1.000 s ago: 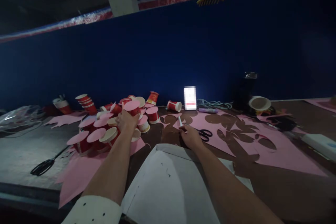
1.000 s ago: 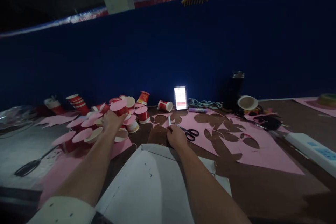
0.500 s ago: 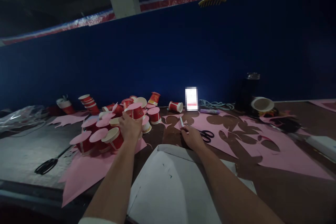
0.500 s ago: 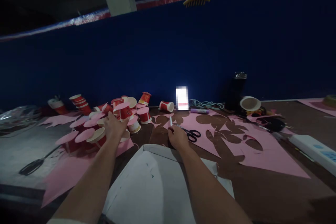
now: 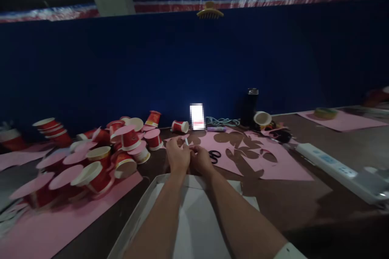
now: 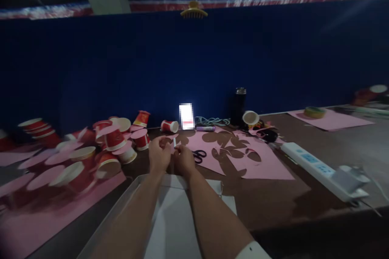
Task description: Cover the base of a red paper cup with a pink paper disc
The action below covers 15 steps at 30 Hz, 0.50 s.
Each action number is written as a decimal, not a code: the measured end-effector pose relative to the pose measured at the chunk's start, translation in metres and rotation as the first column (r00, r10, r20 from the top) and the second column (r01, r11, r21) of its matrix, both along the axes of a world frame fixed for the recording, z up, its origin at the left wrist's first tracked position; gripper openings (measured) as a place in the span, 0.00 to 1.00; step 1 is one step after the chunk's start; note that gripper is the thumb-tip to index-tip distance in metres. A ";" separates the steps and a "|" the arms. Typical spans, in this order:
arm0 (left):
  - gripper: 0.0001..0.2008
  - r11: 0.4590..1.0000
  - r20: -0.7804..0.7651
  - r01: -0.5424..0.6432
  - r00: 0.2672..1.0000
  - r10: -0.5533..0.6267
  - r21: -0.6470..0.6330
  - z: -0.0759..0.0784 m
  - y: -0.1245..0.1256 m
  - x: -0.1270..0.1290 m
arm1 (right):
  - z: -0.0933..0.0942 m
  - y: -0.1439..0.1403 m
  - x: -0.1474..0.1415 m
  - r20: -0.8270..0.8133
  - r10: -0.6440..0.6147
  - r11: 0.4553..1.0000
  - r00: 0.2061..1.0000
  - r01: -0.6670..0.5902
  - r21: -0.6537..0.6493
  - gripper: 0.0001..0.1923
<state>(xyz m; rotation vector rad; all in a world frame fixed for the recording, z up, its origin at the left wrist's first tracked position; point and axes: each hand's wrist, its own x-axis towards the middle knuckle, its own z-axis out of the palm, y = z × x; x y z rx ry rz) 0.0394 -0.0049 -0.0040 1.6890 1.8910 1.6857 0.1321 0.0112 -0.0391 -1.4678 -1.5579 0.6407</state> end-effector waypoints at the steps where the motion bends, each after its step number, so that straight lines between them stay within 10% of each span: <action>1: 0.15 1.000 0.007 -0.021 1.000 0.021 0.013 -0.008 0.007 0.004 | 0.000 0.002 0.001 -0.021 -0.041 0.999 0.999 0.042 0.006 0.13; 9: 0.13 0.989 -0.239 0.112 0.967 -0.085 0.100 -0.033 0.015 -0.003 | -0.009 0.012 0.003 -0.268 -0.165 0.981 0.949 0.186 0.058 0.12; 15: 0.13 0.990 -0.307 0.144 0.942 -0.136 0.002 -0.035 0.011 0.000 | 0.005 0.043 0.023 -0.585 -0.337 0.936 0.738 0.333 -0.119 0.12</action>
